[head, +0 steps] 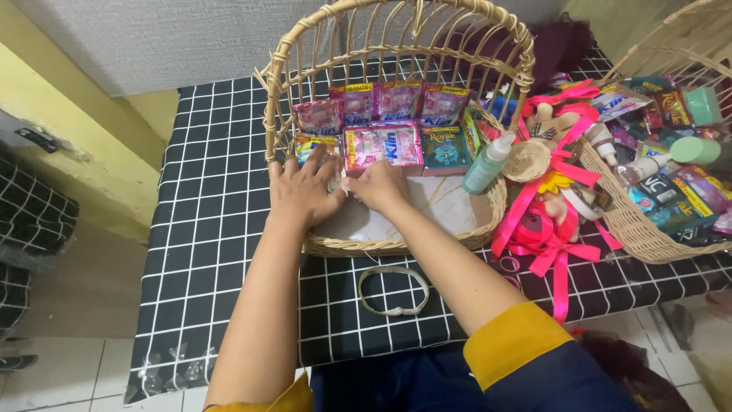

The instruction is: Organizing and arranging various household products and decorative items into a wicker gift basket.

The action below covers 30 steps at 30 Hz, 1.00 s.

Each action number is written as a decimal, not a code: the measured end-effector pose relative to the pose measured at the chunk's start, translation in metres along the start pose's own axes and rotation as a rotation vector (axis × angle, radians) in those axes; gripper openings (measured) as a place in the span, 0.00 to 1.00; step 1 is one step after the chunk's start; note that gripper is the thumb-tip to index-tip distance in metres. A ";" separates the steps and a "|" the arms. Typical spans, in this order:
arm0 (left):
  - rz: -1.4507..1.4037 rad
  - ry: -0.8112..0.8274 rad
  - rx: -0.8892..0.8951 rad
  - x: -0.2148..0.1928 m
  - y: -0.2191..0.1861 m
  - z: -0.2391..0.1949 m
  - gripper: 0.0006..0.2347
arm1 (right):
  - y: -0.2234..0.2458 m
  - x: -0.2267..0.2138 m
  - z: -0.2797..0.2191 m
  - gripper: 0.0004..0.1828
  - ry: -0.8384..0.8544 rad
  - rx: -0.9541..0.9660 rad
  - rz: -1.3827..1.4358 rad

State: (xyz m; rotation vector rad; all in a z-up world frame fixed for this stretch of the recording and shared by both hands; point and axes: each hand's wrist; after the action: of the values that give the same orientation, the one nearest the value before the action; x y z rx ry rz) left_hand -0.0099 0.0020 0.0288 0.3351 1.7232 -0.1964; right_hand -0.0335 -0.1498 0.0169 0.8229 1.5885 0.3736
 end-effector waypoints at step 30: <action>-0.042 -0.076 -0.061 0.016 -0.005 0.009 0.25 | -0.024 0.020 0.008 0.06 -0.015 -0.211 -0.130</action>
State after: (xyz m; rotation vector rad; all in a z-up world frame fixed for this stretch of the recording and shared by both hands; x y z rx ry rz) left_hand -0.0059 -0.0034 0.0114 0.2442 1.6584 -0.1846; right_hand -0.0330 -0.1540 -0.0148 0.5567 1.5492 0.4321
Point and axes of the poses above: each hand's wrist, its own z-axis towards the middle knuckle, its own x-axis out of the palm, y = z × x
